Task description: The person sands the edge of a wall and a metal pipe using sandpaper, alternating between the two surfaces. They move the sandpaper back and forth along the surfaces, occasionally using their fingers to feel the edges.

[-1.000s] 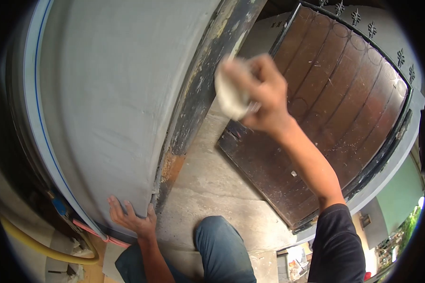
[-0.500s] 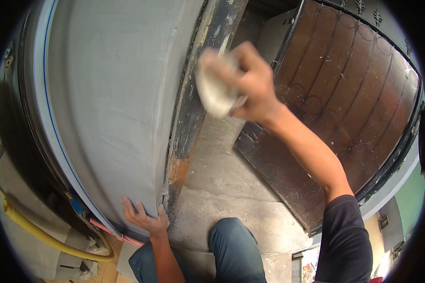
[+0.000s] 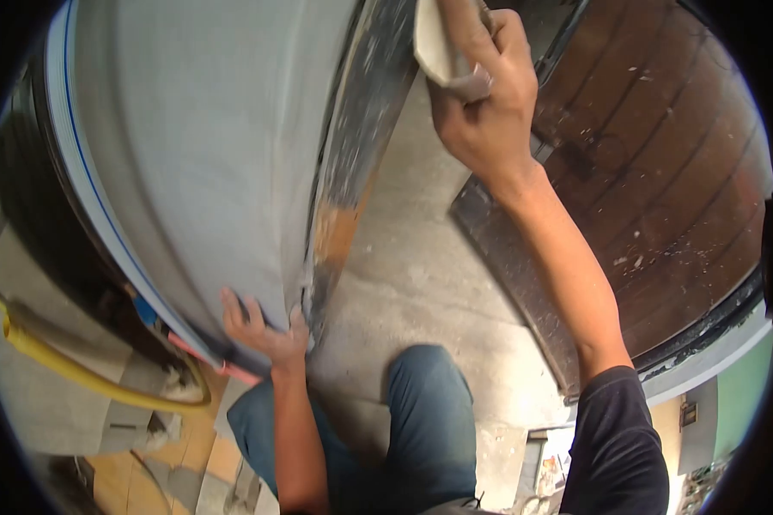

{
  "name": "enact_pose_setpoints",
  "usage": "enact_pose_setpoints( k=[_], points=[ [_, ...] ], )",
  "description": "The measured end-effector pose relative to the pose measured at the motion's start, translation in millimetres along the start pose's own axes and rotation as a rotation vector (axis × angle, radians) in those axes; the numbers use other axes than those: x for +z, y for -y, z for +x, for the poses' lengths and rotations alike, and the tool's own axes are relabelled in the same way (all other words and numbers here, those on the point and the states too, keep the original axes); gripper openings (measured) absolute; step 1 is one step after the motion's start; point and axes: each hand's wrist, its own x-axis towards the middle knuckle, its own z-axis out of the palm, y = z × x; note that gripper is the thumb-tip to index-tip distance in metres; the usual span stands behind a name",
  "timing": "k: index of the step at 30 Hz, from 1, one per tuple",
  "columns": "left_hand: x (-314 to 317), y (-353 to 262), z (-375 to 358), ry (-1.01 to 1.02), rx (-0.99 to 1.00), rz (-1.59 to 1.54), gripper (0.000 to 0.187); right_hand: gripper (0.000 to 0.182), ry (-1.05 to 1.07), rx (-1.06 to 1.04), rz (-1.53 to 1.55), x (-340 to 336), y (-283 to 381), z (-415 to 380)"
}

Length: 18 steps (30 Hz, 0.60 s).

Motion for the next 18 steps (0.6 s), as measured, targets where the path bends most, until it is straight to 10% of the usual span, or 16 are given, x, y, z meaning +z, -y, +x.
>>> enact_pose_setpoints(
  k=[7,14,18],
  points=[
    [7,4,2,-0.039,0.019,-0.03,0.071,0.064,0.49,0.265,0.066,-37,89,-168],
    [9,3,2,-0.033,-0.002,-0.057,0.071,0.062,-0.122,1.486,0.619,-37,233,-348],
    [-1,8,7,0.06,0.035,-0.089,0.075,0.077,-0.653,2.076,0.732,34,276,-244]
  ],
)
